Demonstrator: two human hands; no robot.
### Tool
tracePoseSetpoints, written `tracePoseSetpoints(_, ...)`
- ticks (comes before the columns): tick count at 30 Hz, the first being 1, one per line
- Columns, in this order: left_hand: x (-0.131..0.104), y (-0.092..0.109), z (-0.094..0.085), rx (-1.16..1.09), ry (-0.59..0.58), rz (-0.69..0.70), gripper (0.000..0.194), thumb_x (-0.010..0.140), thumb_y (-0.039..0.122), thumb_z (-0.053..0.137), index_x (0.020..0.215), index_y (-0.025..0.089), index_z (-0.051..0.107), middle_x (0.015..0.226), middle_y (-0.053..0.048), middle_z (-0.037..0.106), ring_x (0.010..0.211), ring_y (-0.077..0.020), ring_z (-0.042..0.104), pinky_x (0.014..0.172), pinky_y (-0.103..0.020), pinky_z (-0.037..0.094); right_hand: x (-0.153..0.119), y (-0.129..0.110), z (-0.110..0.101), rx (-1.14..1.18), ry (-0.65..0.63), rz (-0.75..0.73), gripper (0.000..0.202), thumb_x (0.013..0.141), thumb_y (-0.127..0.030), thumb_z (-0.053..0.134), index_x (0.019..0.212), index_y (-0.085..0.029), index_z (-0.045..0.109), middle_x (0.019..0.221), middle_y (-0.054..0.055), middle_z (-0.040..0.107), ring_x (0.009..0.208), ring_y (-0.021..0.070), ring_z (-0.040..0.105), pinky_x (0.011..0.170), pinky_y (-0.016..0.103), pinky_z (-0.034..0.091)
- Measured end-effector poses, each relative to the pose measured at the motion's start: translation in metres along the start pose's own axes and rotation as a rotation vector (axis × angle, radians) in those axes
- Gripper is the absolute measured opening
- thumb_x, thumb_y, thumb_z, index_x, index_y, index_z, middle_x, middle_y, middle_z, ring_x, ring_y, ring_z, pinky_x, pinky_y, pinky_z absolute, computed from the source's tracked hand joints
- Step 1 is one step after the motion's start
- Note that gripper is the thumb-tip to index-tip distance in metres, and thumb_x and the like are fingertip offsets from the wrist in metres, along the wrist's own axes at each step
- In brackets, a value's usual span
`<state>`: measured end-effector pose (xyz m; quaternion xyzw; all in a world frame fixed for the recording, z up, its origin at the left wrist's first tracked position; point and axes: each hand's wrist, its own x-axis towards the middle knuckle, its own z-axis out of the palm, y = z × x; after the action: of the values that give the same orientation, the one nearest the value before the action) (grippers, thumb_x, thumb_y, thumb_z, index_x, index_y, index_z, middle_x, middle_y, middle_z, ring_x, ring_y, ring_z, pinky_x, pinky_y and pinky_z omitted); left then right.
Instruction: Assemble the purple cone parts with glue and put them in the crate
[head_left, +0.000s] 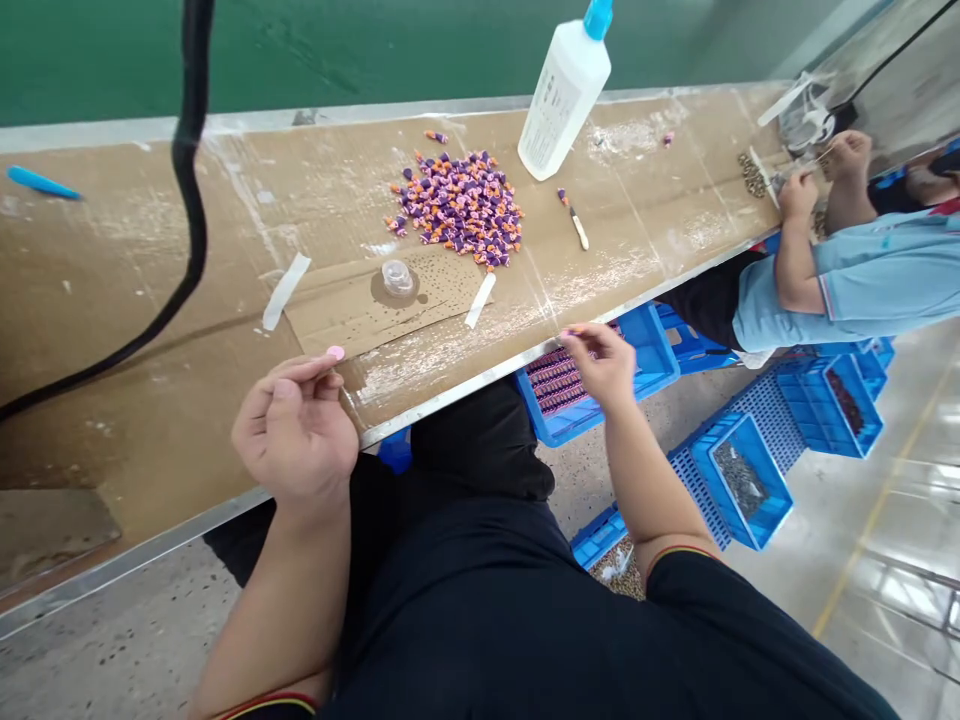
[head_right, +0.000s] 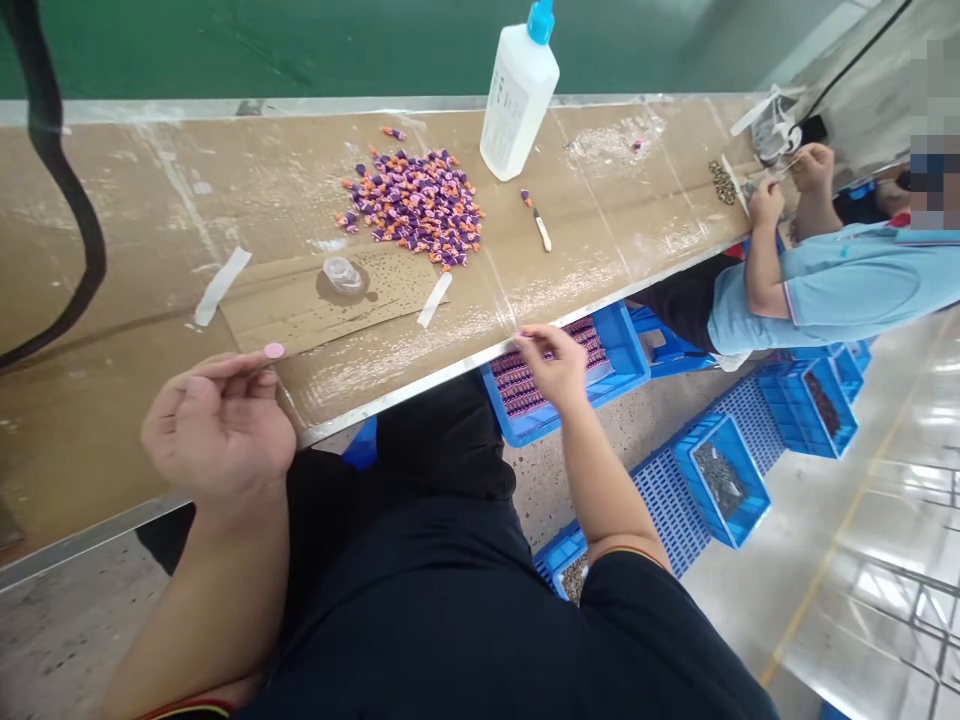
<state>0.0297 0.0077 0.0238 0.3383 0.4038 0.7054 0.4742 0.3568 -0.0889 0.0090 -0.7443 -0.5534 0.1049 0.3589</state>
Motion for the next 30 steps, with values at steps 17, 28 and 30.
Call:
tracePoseSetpoints(17,0.003,0.001,0.009,0.091,0.056,-0.005,0.017,0.071,0.032,0.071,0.072,0.016,0.078,0.076,-0.009,0.073,0.078,-0.0234,0.075,0.061,-0.029,0.046,0.030,0.157,-0.056,-0.940,-1.074,0.609,0.026,0.102,-0.034,0.076,0.118,-0.014,0.079,0.127,0.015,0.077,0.120,0.0244,0.074,0.108,0.043,0.059)
tracePoseSetpoints(28,0.003,-0.001,0.008,0.074,0.040,0.019,0.017,0.075,0.029,0.071,0.075,0.014,0.078,0.076,-0.010,0.074,0.077,-0.0231,0.076,0.061,-0.028,0.047,0.028,0.171,-0.051,-0.963,-1.147,0.585,0.031,0.107,-0.042,0.068,0.120,-0.015,0.077,0.129,0.013,0.076,0.123,0.0245,0.072,0.110,0.044,0.056)
tracePoseSetpoints(30,0.003,-0.001,0.008,0.087,0.043,0.019,0.016,0.074,0.030,0.071,0.074,0.015,0.077,0.076,-0.009,0.074,0.077,-0.0229,0.075,0.061,-0.028,0.047,0.028,0.172,-0.051,-0.977,-1.142,0.602,0.031,0.107,-0.040,0.067,0.122,-0.015,0.076,0.130,0.013,0.075,0.123,0.0243,0.072,0.109,0.044,0.057)
